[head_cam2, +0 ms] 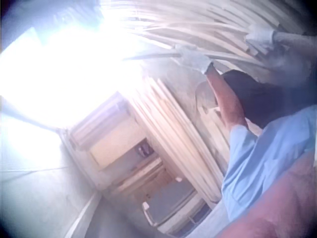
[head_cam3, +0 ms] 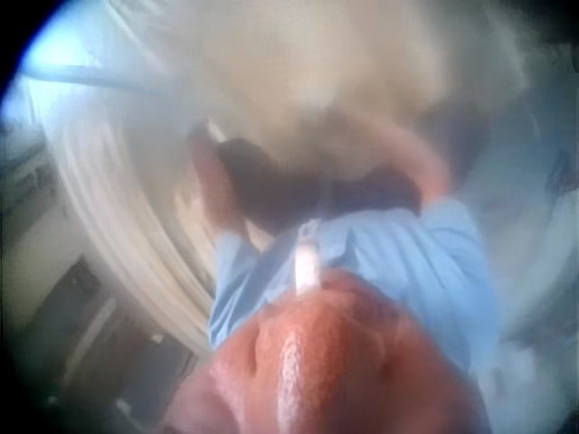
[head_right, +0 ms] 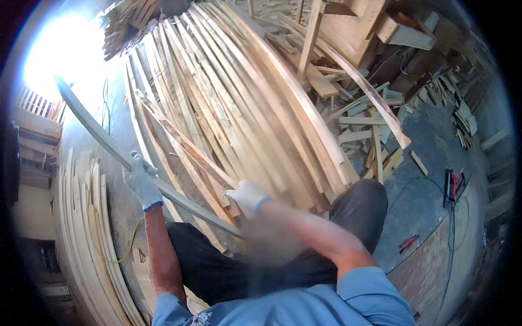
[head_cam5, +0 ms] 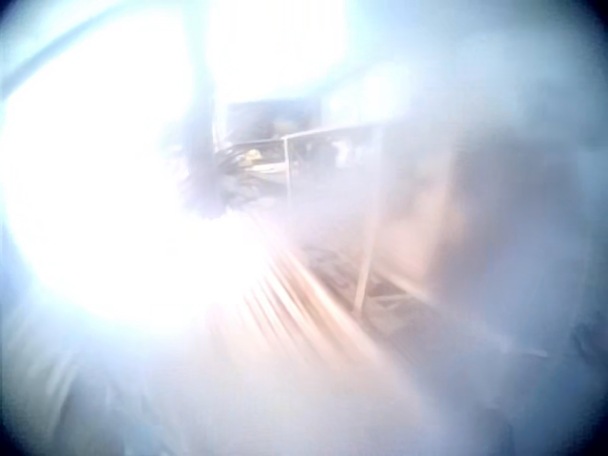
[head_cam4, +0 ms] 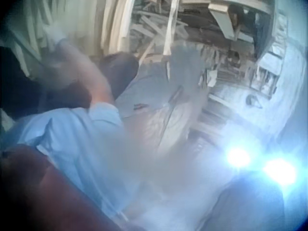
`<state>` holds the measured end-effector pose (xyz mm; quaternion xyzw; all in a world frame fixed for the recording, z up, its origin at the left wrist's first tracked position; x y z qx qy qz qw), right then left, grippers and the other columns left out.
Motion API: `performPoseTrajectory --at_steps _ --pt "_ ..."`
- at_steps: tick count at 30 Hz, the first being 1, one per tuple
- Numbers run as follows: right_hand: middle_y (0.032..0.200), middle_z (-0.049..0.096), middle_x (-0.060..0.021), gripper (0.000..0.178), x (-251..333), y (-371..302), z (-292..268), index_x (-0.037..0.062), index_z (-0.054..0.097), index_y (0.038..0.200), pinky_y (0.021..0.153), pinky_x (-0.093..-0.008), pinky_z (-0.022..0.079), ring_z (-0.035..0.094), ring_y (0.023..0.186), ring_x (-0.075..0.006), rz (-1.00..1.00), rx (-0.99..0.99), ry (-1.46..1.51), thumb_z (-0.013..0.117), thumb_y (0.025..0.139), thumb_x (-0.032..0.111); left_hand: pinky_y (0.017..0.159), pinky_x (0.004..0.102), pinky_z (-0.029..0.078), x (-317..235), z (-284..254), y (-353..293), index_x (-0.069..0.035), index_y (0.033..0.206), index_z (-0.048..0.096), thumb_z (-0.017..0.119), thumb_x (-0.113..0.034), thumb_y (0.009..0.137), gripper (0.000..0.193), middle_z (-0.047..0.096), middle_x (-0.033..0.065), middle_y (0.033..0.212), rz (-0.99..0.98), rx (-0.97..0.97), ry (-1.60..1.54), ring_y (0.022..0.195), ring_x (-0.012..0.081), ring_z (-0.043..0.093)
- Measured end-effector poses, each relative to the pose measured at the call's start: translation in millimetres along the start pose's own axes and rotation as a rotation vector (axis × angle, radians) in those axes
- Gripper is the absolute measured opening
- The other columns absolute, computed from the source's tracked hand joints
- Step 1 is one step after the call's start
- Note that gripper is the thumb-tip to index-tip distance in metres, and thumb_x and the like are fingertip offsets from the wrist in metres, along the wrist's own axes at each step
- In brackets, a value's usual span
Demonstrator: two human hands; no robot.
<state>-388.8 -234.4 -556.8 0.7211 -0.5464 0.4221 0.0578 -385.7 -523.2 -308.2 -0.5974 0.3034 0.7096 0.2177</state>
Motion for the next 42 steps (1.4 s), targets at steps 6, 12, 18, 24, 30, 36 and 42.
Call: performPoseTrajectory --at_steps 6,12,18,24,30,36,42 --pt "0.096 0.076 -0.0197 0.028 46.5 -81.3 -229.2 0.0071 0.079 0.103 0.085 -0.0477 0.058 0.074 0.093 -0.0373 -0.265 -0.285 -0.344 0.065 0.099 0.031 0.053 0.0233 0.046 2.7 15.8 4.2 0.001 0.122 0.059 0.062 -0.008 0.102 0.021 0.057 0.0001 0.078 0.000 0.013 0.032 0.060 0.0080 0.055" --pt "0.117 0.072 -0.0271 0.040 -115.7 -253.7 -381.5 -0.0053 0.067 0.123 0.095 -0.0497 0.054 0.070 0.107 -0.0422 0.013 -0.607 -0.369 0.057 0.104 0.028 0.053 0.0235 0.046 23.8 22.4 15.9 -0.001 0.118 0.060 0.062 -0.009 0.103 0.017 0.057 -0.0003 0.077 0.000 0.050 -0.045 0.058 0.0081 0.054" --pt "0.097 0.070 -0.0276 0.067 -291.1 -392.9 -294.3 -0.0146 0.069 0.114 0.086 -0.0457 0.048 0.065 0.091 -0.0348 0.602 -1.018 0.213 0.048 0.110 0.049 0.050 0.0233 0.046 40.6 46.4 25.4 -0.004 0.113 0.061 0.065 -0.011 0.102 0.013 0.056 -0.0011 0.076 -0.021 0.067 -0.009 0.058 0.0074 0.055" --pt "0.107 0.070 -0.0264 0.064 -411.5 -628.0 -197.3 -0.0136 0.068 0.114 0.093 -0.0474 0.050 0.066 0.101 -0.0394 1.012 -1.112 0.383 0.053 0.110 0.048 0.051 0.0242 0.046 74.0 34.5 46.1 -0.004 0.115 0.064 0.068 -0.010 0.101 0.016 0.057 -0.0011 0.078 -0.002 0.042 0.044 0.057 0.0080 0.054" --pt "0.113 0.069 -0.0302 0.064 -352.6 -751.2 -142.9 -0.0119 0.068 0.120 0.089 -0.0516 0.049 0.066 0.100 -0.0432 1.242 -1.047 -0.053 0.048 0.111 0.048 0.050 0.0259 0.046 82.6 36.2 47.1 -0.003 0.113 0.065 0.070 -0.012 0.098 0.019 0.057 -0.0017 0.074 -0.020 -0.020 0.106 0.056 0.0082 0.055" --pt "0.109 0.072 -0.0315 0.063 -456.6 -823.7 -106.1 -0.0144 0.069 0.114 0.088 -0.0492 0.053 0.068 0.098 -0.0434 1.415 -1.093 -0.140 0.045 0.112 0.043 0.047 0.0269 0.046 78.3 37.0 53.9 -0.003 0.108 0.065 0.071 -0.012 0.097 0.015 0.060 0.0003 0.074 -0.053 -0.051 0.104 0.055 0.0090 0.056" --pt "0.141 0.066 -0.0180 0.049 -472.1 -851.7 -101.8 0.0075 0.055 0.153 0.104 -0.0482 0.054 0.066 0.124 -0.0364 0.748 -0.480 -1.235 0.056 0.109 0.030 0.045 0.0272 0.041 111.7 -7.1 53.7 -0.003 0.104 0.065 0.069 -0.011 0.096 0.013 0.059 0.0009 0.072 -0.083 -0.141 0.105 0.052 0.0099 0.055"
Point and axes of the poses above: each hand's wrist, its own y-axis towards the middle knuckle, its own z-axis out of the palm, x = y × z, the point moved 9 cm from there along y, towards the middle knuckle
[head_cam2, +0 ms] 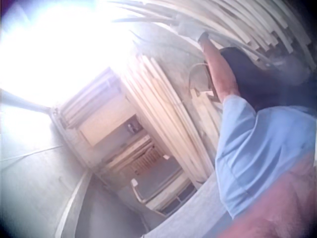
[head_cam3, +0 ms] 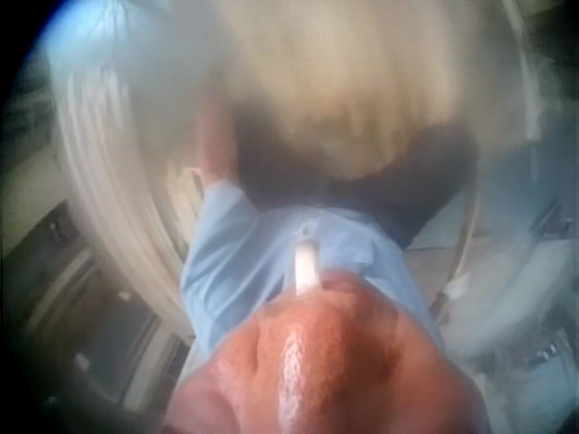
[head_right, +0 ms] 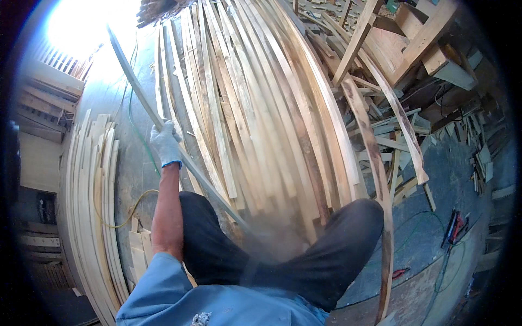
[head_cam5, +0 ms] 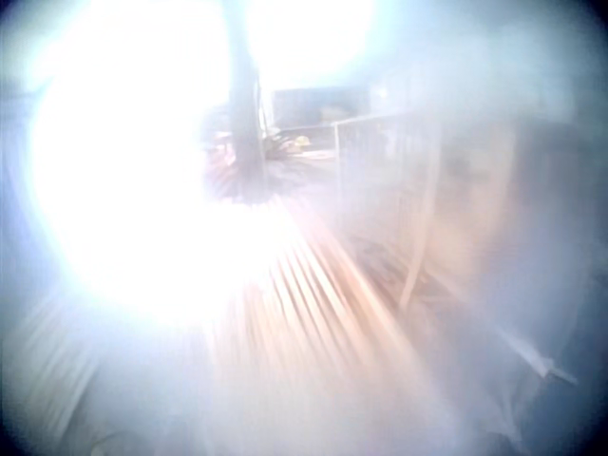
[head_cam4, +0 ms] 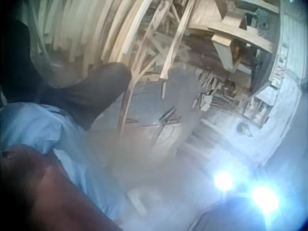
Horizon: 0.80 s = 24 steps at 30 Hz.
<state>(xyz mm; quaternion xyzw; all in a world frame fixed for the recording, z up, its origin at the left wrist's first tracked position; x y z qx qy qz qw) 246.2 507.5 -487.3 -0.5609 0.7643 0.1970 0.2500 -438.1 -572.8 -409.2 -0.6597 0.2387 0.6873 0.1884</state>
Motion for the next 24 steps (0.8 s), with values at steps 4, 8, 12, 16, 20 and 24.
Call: performPoseTrajectory --at_steps 4,8,12,16,20,24 --pt "0.125 0.069 -0.0205 0.048 45.0 -4.2 -5.2 0.0000 0.061 0.139 0.093 -0.0472 0.053 0.067 0.109 -0.0339 0.819 0.308 0.580 0.053 0.110 0.038 0.046 0.0277 0.042 -43.0 19.7 -7.1 -0.002 0.106 0.065 0.070 -0.011 0.095 0.015 0.060 0.0009 0.073 0.033 0.042 -0.015 0.053 0.0098 0.055" --pt "0.109 0.071 -0.0229 0.057 104.6 106.6 -60.0 -0.0074 0.067 0.124 0.083 -0.0463 0.053 0.068 0.094 -0.0315 0.975 0.204 1.053 0.050 0.110 0.046 0.049 0.0289 0.045 -29.1 8.5 0.6 -0.001 0.107 0.065 0.071 -0.012 0.094 0.017 0.059 0.0004 0.074 0.031 0.010 -0.043 0.055 0.0102 0.056" --pt "0.141 0.063 -0.0189 0.058 137.0 307.9 -163.6 -0.0027 0.061 0.143 0.105 -0.0415 0.049 0.063 0.123 -0.0313 0.955 -0.128 1.785 0.056 0.110 0.045 0.050 0.0289 0.046 -39.3 23.0 -9.0 -0.001 0.107 0.066 0.071 -0.011 0.093 0.018 0.060 0.0008 0.076 0.049 0.056 -0.020 0.057 0.0102 0.057" --pt "0.135 0.068 -0.0160 0.038 257.9 472.7 -441.3 -0.0033 0.068 0.134 0.110 -0.0381 0.048 0.065 0.126 -0.0247 0.172 -0.338 1.465 0.053 0.110 0.022 0.051 0.0289 0.046 -64.2 11.4 -20.8 -0.001 0.107 0.066 0.070 -0.012 0.094 0.018 0.060 0.0005 0.076 0.070 0.062 -0.022 0.058 0.0099 0.056" --pt "0.117 0.071 -0.0190 0.030 496.0 453.4 -561.7 0.0026 0.068 0.122 0.097 -0.0442 0.054 0.069 0.112 -0.0355 -0.486 -0.022 1.466 0.057 0.104 0.024 0.052 0.0280 0.047 -66.5 -1.3 -24.5 -0.001 0.107 0.066 0.069 -0.012 0.096 0.016 0.059 0.0003 0.076 0.084 0.076 -0.055 0.059 0.0096 0.057" --pt "0.117 0.072 -0.0293 0.050 674.3 394.4 -493.3 0.0057 0.072 0.112 0.097 -0.0542 0.054 0.069 0.111 -0.0474 -0.468 0.499 1.123 0.064 0.094 0.052 0.050 0.0265 0.048 -74.5 3.0 -31.1 -0.001 0.106 0.064 0.067 -0.012 0.097 0.014 0.058 0.0005 0.074 0.120 0.097 -0.018 0.057 0.0098 0.056"
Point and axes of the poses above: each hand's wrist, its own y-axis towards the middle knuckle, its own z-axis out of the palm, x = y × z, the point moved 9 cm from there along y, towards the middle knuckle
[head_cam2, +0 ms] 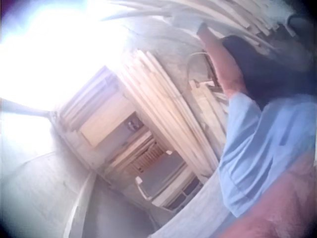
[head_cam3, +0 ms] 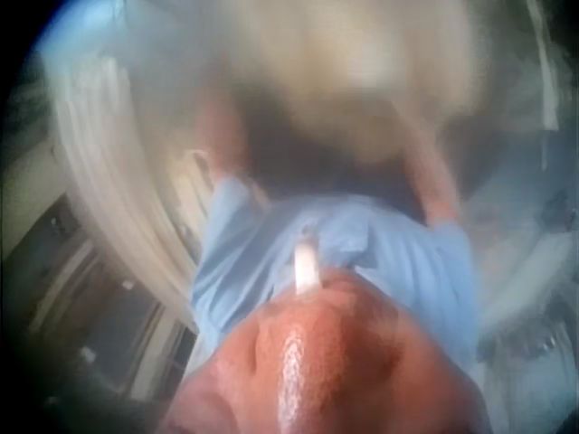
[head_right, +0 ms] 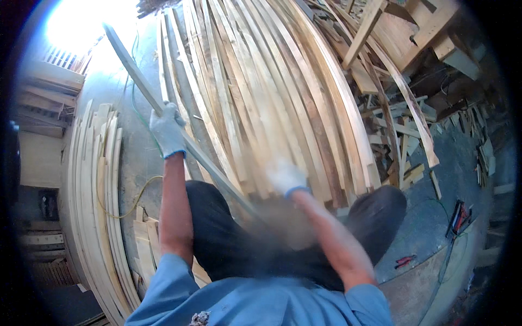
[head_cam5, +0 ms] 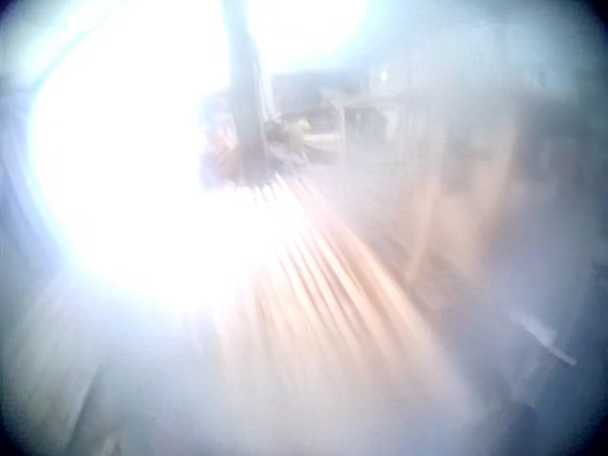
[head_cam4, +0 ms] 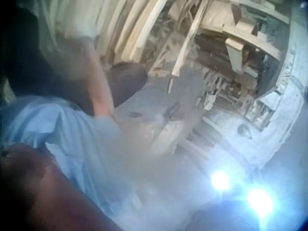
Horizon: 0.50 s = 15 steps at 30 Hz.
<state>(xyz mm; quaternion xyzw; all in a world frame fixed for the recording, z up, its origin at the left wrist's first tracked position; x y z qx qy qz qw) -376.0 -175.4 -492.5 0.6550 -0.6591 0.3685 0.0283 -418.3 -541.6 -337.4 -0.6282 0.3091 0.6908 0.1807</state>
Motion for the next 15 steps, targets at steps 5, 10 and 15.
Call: performPoseTrajectory --at_steps 5,10,15 --pt "0.122 0.072 -0.0299 0.063 -11.4 -11.1 57.8 0.0005 0.069 0.123 0.100 -0.0554 0.056 0.068 0.118 -0.0477 0.177 0.073 -0.130 0.069 0.092 0.056 0.049 0.0272 0.048 4.1 -25.7 4.2 -0.002 0.107 0.064 0.066 -0.010 0.097 0.013 0.058 0.0007 0.074 -0.080 -0.052 0.011 0.056 0.0103 0.056" --pt "0.121 0.071 -0.0340 0.066 -26.7 -8.3 86.8 -0.0030 0.073 0.120 0.103 -0.0547 0.053 0.068 0.122 -0.0453 0.212 0.186 -0.099 0.067 0.093 0.057 0.048 0.0270 0.048 11.5 -42.8 9.4 -0.001 0.109 0.064 0.065 -0.010 0.098 0.014 0.060 0.0009 0.073 -0.132 -0.039 -0.012 0.054 0.0096 0.057" --pt "0.071 0.068 -0.0211 0.048 -125.2 55.6 166.0 0.0059 0.073 0.103 0.058 -0.0508 0.056 0.066 0.056 -0.0389 0.326 0.138 0.394 0.065 0.099 0.053 0.047 0.0265 0.047 3.8 -39.6 5.9 -0.001 0.109 0.064 0.065 -0.010 0.098 0.014 0.060 0.0009 0.073 -0.147 -0.023 -0.046 0.054 0.0089 0.057"
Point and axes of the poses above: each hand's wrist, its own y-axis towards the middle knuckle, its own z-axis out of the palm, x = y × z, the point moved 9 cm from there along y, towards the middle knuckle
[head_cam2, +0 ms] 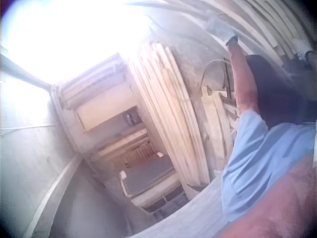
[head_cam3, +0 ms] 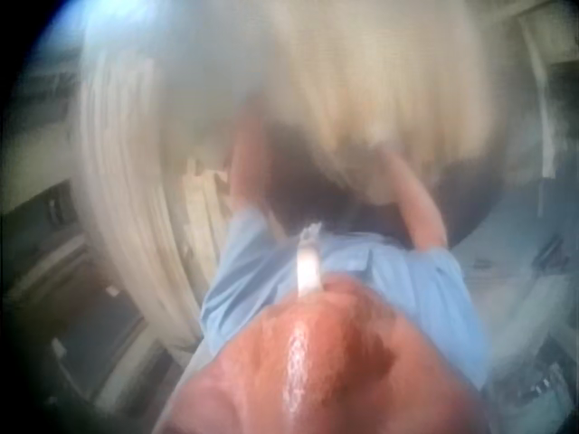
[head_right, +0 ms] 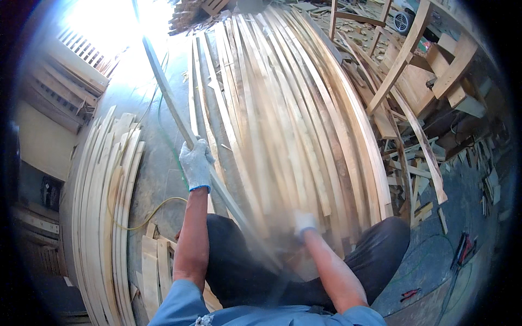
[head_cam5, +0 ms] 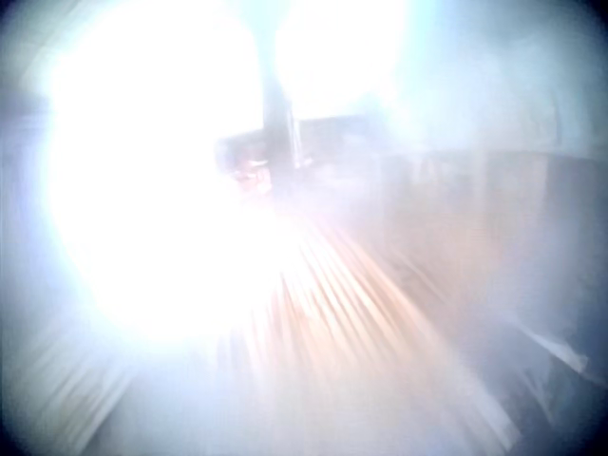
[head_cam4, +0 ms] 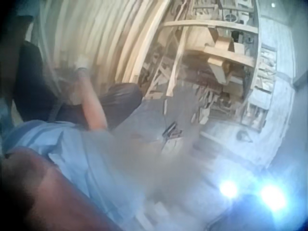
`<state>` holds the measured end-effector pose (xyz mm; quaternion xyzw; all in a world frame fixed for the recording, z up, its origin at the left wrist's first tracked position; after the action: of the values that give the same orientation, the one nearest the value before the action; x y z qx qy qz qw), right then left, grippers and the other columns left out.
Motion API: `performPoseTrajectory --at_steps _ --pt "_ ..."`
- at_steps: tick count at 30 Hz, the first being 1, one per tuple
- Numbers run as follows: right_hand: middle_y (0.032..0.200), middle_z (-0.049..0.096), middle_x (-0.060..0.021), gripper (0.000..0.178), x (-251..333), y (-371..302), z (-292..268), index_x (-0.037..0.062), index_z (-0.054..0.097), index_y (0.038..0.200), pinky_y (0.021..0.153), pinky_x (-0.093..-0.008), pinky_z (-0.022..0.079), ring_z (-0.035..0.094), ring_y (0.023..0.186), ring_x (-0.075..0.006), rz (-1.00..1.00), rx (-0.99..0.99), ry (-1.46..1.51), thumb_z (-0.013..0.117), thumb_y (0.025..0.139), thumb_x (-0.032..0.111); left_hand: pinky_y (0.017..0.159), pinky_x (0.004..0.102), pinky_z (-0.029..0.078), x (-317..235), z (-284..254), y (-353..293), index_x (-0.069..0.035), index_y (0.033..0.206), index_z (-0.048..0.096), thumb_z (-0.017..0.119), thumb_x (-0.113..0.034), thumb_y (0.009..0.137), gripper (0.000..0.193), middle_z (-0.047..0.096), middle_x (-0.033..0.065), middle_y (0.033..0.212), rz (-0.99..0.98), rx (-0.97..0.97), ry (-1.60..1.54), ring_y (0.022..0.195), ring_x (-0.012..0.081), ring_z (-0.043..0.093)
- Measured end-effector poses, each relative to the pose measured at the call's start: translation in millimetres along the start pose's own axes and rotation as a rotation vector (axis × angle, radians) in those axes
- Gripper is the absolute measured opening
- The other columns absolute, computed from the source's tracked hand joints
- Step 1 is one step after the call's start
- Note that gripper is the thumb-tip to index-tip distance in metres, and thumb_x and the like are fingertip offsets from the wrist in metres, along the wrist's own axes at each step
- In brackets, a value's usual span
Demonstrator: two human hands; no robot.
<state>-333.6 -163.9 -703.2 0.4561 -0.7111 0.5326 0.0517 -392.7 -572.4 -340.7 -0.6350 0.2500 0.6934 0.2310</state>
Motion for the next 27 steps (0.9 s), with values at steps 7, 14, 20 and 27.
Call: performPoseTrajectory --at_steps 7,14,20,27 --pt "0.084 0.065 -0.0129 0.059 6.0 -18.1 24.6 0.0022 0.061 0.104 0.065 -0.0463 0.061 0.065 0.071 -0.0327 0.328 0.238 1.225 0.065 0.100 0.061 0.047 0.0276 0.047 2.5 -29.9 2.9 -0.001 0.108 0.065 0.065 -0.010 0.097 0.014 0.060 0.0018 0.072 -0.005 -0.020 -0.038 0.053 0.0100 0.057" --pt "0.086 0.067 -0.0111 0.049 -12.9 -14.2 -10.9 0.0095 0.066 0.109 0.065 -0.0438 0.061 0.067 0.072 -0.0300 0.301 0.034 1.660 0.072 0.096 0.057 0.048 0.0298 0.049 -0.5 3.5 -7.7 0.001 0.108 0.064 0.065 -0.012 0.096 0.018 0.061 0.0046 0.074 -0.080 0.012 -0.072 0.053 0.0133 0.058" --pt "0.083 0.071 -0.0087 0.046 57.4 -52.3 -73.2 0.0078 0.071 0.100 0.066 -0.0425 0.062 0.071 0.073 -0.0266 0.028 0.187 1.862 0.069 0.099 0.053 0.049 0.0323 0.051 0.8 -1.0 -5.8 0.001 0.105 0.065 0.063 -0.014 0.095 0.017 0.061 0.0053 0.075 -0.058 -0.014 -0.035 0.053 0.0148 0.060" --pt "0.101 0.070 -0.0142 0.065 181.1 -153.5 -98.4 -0.0015 0.059 0.137 0.076 -0.0416 0.063 0.071 0.083 -0.0316 -0.137 0.735 1.702 0.064 0.103 0.053 0.048 0.0332 0.052 25.6 0.8 5.2 0.000 0.104 0.063 0.062 -0.013 0.094 0.017 0.061 0.0057 0.074 -0.081 0.006 -0.019 0.053 0.0155 0.060"
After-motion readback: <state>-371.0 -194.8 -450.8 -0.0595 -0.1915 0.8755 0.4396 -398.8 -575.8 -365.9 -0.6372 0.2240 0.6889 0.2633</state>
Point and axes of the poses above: each hand's wrist, its own y-axis towards the middle knuckle, its own z-axis out of the palm, x = y × z, the point moved 9 cm from there along y, towards the middle knuckle
